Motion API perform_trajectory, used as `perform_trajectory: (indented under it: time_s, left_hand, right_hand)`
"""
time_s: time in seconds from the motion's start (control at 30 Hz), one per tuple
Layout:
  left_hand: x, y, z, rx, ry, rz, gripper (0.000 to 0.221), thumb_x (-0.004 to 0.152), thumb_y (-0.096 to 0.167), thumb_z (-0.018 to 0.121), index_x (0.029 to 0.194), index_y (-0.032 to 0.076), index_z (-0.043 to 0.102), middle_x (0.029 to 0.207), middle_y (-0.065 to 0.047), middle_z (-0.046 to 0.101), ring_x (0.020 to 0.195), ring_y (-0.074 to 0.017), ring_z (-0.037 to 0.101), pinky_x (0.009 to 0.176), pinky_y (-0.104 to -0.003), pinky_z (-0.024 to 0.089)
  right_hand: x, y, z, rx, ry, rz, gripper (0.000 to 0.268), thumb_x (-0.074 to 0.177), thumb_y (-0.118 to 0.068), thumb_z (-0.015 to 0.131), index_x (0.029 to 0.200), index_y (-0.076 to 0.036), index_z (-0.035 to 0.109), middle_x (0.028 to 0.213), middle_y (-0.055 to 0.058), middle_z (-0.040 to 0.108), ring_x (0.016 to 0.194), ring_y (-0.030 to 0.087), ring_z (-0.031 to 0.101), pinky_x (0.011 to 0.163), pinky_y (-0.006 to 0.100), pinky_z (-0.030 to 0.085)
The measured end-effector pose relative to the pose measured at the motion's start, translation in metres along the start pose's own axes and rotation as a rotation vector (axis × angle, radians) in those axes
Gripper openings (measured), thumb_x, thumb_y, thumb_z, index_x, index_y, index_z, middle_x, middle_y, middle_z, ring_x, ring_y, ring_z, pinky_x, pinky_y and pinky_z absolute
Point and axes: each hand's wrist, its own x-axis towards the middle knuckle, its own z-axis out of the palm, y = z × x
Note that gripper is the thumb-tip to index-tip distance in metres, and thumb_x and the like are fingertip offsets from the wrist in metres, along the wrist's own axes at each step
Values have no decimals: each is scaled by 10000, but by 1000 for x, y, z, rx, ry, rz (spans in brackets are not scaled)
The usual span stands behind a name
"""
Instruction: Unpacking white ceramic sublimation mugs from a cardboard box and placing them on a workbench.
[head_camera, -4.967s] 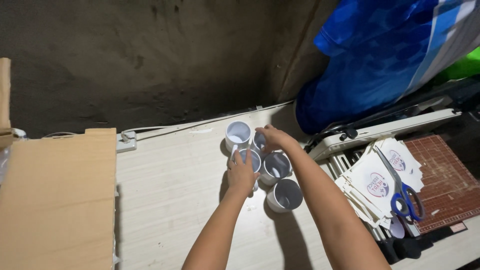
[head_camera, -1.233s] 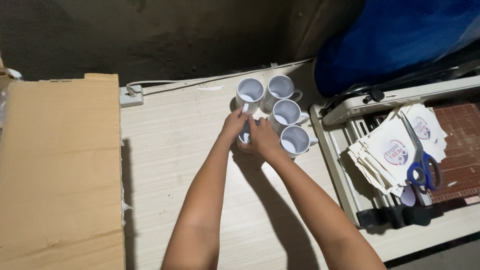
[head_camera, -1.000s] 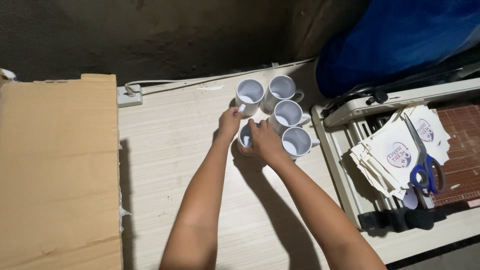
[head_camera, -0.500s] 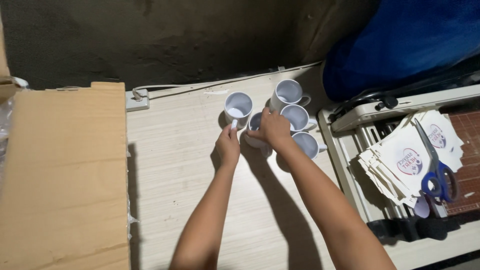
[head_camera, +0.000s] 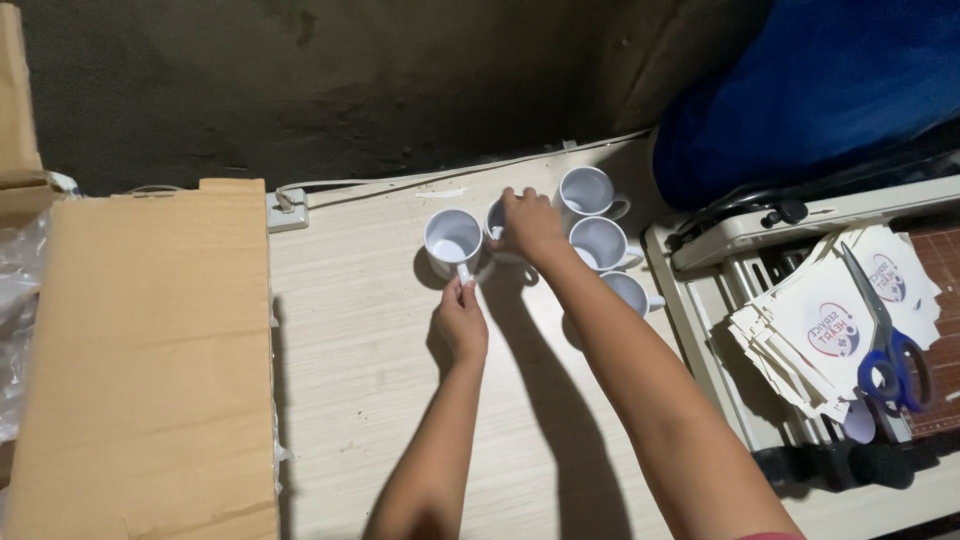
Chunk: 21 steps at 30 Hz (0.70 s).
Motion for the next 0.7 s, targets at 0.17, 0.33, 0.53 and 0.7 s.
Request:
perform_trajectory:
  time_s: [0.17, 0.33, 0.53, 0.7]
  left_hand:
    - [-11, 0, 12, -91, 0, -4, 279, 995, 217, 620, 1178, 20, 696, 1057, -154, 780, 961, -273, 768, 838, -381, 576]
    - [-35, 21, 19, -48, -136, -101, 323, 1008, 186, 559, 1261, 22, 673, 1149, -180, 743, 1069, -287, 717, 914, -387, 543]
    - [-40, -9, 2, 259, -193, 205, 551, 967, 275, 713, 1434, 54, 521, 1504, -209, 455, 1385, -372, 526, 1109, -439, 473]
    - [15, 36, -40, 451, -203, 343, 1068, 736, 350, 895, 1550, 120, 242, 1581, -281, 118, 1403, -520, 399, 1091, -593, 365]
  right_hand:
    - [10, -6, 3, 3, 34, -50, 966, 686, -532, 895, 1418, -71, 467, 1288, 268, 561, 1141, 459, 597, 838, 513, 575]
    - [22, -5, -3, 26, -32, -226, 1080, 577, -299, 954, 1506, -196, 412, 1470, 200, 483, 1310, 400, 523, 951, 501, 555]
    - [46, 3, 13, -65, -210, -347, 1192, 544, -89, 949, 1551, -313, 351, 1640, 96, 306, 1488, 383, 320, 1078, 488, 480]
    - [36, 9, 1, -101, -228, -337, 1115, 630, -65, 910, 1563, -299, 346, 1652, 95, 300, 1506, 373, 312, 1080, 511, 474]
